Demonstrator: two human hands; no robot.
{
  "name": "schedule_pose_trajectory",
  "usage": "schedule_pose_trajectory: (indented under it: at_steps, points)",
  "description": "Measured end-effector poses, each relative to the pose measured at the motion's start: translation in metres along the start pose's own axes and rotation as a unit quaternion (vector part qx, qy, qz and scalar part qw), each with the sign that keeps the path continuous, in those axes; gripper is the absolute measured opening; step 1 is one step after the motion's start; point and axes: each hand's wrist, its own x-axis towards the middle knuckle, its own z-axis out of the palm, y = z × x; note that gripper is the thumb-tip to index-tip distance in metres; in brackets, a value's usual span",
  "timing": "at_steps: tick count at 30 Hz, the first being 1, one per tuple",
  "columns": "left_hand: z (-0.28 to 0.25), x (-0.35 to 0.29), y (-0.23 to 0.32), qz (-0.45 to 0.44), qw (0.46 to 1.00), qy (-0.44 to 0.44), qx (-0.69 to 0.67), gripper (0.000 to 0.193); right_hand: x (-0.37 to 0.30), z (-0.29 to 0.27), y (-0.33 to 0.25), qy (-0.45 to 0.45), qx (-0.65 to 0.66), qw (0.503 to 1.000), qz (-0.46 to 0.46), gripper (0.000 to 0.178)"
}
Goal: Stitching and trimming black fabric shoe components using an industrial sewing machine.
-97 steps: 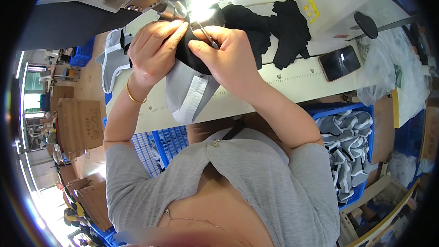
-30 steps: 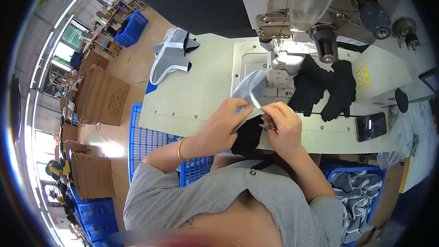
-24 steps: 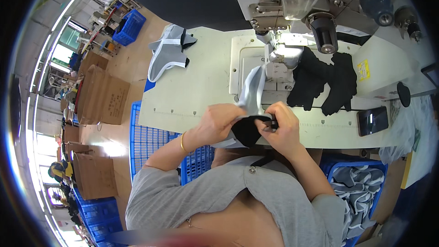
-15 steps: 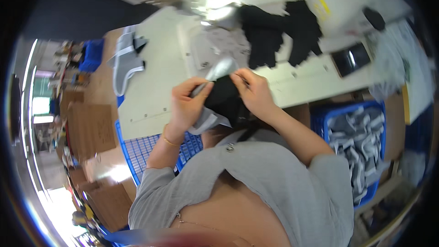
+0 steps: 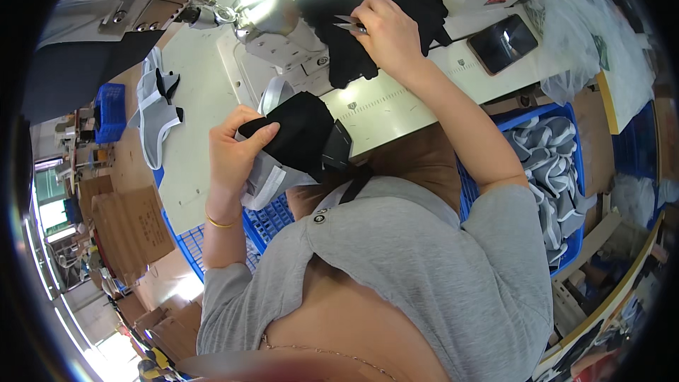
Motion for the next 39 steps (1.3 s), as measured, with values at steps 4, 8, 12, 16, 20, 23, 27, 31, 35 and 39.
schedule_pose_trajectory:
  at_steps: [4,8,12,16,20,23,27,31,35,39]
  points:
    - [-0.003,0.002,0.005,-0.048,0.998,0.015,-0.029,0.010,0.000,0.007,0.007,-0.022,-0.007,1.000,0.008,0.018]
    - [-0.005,0.004,0.000,-0.032,0.999,0.032,-0.028,0.011,0.001,0.004,0.006,0.028,-0.010,0.997,-0.076,0.020]
    - [-0.008,0.004,-0.001,-0.033,0.998,0.038,-0.043,0.013,0.008,-0.007,0.006,0.027,0.004,0.992,-0.121,0.023]
    - [-0.007,0.000,-0.003,-0.031,0.998,0.044,-0.024,0.013,0.002,0.001,0.000,0.001,-0.020,0.996,-0.083,0.023]
    - [-0.009,-0.001,-0.007,-0.018,0.999,0.038,-0.017,0.013,-0.002,0.009,0.006,-0.070,-0.033,0.992,-0.102,0.021]
    - [-0.009,-0.002,-0.007,-0.031,0.999,0.037,-0.024,0.013,-0.001,0.006,0.006,-0.019,-0.030,0.996,-0.076,0.019]
    - [-0.008,-0.002,-0.008,-0.028,0.998,0.037,-0.030,0.013,-0.002,0.007,0.007,-0.067,-0.017,0.996,-0.052,0.019]
    - [-0.008,-0.004,-0.008,-0.034,0.998,0.032,-0.033,0.013,0.005,0.002,0.010,-0.118,0.015,0.989,-0.088,0.018]
    - [-0.011,-0.006,-0.008,-0.028,0.999,0.033,-0.016,0.013,0.003,-0.007,0.005,-0.145,0.050,0.976,-0.153,0.017]
    - [-0.011,-0.006,-0.009,-0.045,0.998,0.037,-0.024,0.012,0.002,-0.003,0.012,-0.162,0.041,0.978,-0.127,0.020]
